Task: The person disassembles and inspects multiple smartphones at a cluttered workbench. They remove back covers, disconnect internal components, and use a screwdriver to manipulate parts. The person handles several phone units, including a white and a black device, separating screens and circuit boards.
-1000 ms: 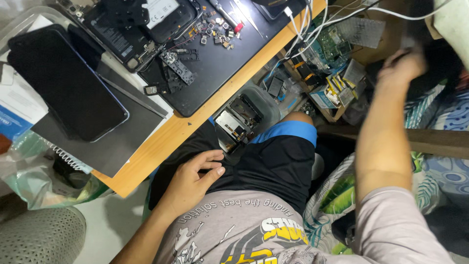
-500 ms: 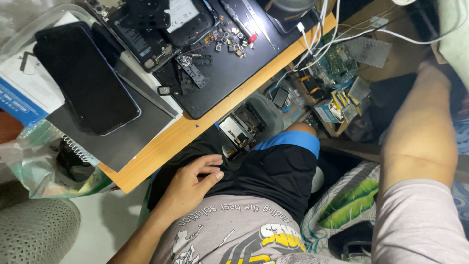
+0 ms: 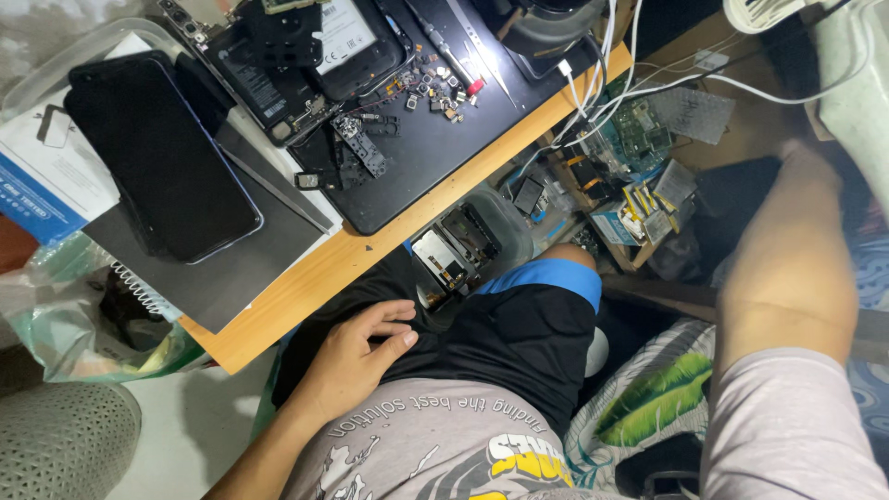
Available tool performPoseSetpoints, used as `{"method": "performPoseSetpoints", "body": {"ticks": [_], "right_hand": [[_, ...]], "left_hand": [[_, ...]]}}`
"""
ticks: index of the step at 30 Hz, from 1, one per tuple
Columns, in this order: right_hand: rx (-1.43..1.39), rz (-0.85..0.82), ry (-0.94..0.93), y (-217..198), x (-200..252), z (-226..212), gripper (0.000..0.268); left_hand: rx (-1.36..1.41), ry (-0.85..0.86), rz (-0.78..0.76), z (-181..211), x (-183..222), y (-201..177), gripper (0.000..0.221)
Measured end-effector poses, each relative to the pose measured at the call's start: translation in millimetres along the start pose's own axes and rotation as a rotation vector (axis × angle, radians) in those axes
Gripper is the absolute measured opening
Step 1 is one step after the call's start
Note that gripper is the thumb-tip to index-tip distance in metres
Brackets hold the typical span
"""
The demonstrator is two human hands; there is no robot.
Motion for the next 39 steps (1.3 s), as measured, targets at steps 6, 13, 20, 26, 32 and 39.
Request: {"method": "performPoseSetpoints", "body": {"ticks": [6,13,20,26,32,39], "right_hand": [[-0.025,-0.109,-0.056,-22,13,3,0.016],[-0.087,-0.532,-0.214,-17,201,56,0.015],[0.171,-0.965,-1.101,-16,567,-58,0.013],[-0.008,-1.435,-1.417,58,660,-116,0.065],[0.150,-1.402,-1.012,117,672,-123,0.054],[0.468,-1.159,-1.165,165,713,-106,0.092]], "left_hand": [[0.044,0.034,0.009,-5,-2,1,0.042],[0.161,0.290,0.033,13,13,1,0.021],[0.633,0.326,0.054,50,-9,-1,0.057],[1.417,0.454,-0.230,77,41,-27,0.086],[0.520,0.702,0.328,72,113,-121,0.086],[0.126,0.413,0.789,42,75,-191,0.070]]}}
Point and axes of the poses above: each hand's wrist, its own x-axis away from the middle knuckle, its own y-axis out of the palm, z = x × y, the point moved 6 cm from there along -x, towards the middle knuckle, and after that the axes turned 1 degree about y, right-handed, at the moved point
